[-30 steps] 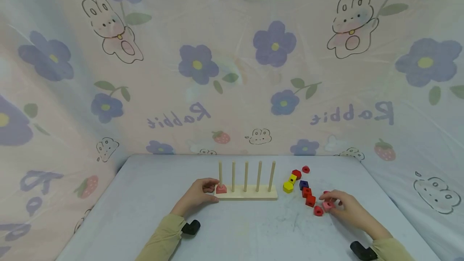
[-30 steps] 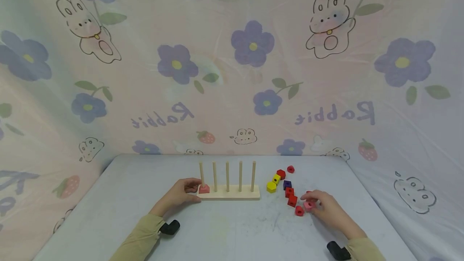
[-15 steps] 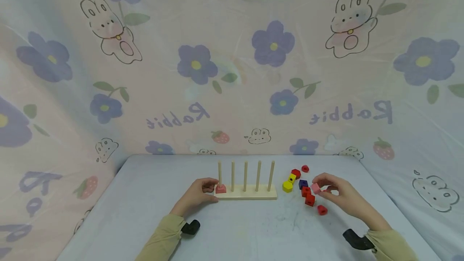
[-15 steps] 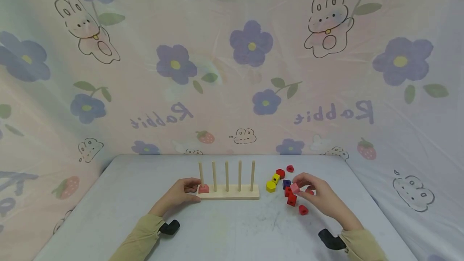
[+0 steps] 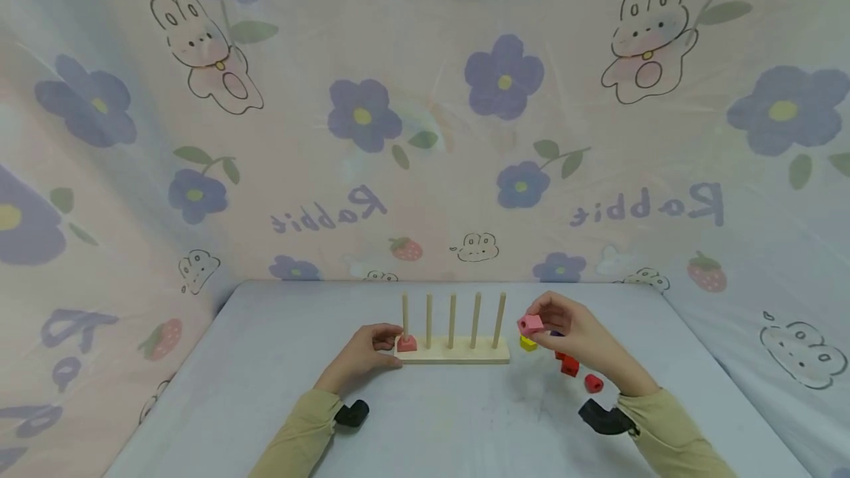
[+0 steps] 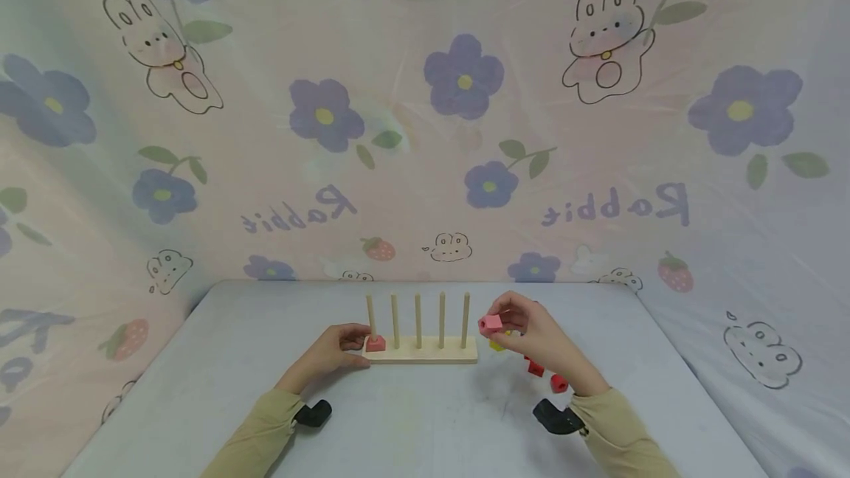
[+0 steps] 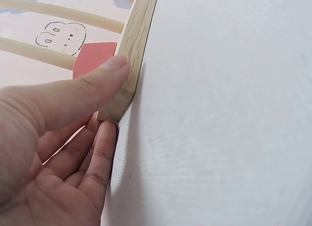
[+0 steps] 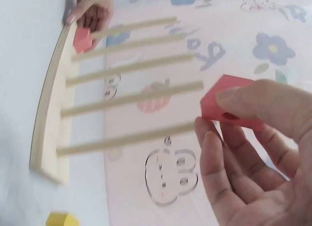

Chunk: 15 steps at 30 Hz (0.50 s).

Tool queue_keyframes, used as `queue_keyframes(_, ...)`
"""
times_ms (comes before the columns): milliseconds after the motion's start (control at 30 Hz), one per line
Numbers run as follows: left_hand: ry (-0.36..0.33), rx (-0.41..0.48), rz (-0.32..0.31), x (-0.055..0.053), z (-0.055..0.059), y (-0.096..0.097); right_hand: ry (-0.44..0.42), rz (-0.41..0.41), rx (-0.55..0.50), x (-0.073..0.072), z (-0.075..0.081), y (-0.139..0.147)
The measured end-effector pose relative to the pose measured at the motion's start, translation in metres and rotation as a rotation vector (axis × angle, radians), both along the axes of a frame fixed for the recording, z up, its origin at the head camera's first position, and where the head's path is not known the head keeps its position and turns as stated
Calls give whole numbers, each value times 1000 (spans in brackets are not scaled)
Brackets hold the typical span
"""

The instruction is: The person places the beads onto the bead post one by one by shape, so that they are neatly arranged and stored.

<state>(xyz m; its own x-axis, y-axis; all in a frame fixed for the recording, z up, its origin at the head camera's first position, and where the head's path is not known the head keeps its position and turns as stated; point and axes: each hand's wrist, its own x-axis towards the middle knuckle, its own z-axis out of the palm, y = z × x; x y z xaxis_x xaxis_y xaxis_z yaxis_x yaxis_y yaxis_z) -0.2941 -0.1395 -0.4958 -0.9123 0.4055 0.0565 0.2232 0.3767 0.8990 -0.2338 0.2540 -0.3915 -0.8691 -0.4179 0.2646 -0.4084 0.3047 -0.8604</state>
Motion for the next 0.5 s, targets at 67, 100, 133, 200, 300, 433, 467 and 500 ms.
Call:
queue_keyframes(67, 3, -9, -1, -6, -8, -2, -27, 5, -41, -2, 4, -10)
queue_keyframes(100, 5, -15, -3, -6, -8, -2, -34, 9, -62, -3, 7, -15)
queue_keyframes(133, 7, -17, -2, -6, -8, -2, -39, 12, -76, -4, 10, -21)
queue_keyframes(200, 8, -20, -2, -5, -7, -2, -49, 18, -96, -6, 15, -32)
queue_keyframes(300, 5, -13, -2, -5, -6, -3, -39, 51, -121, -11, 20, -48)
queue_keyframes(433, -1, 5, -6, -5, -9, -3, -17, 106, -175, -19, 22, -71)
queue_keyframes(467, -2, 9, -6, -5, -9, -3, -12, 111, -191, -21, 22, -76)
queue_keyframes(500, -2, 9, -7, -6, -10, -3, -8, 117, -206, -23, 22, -82)
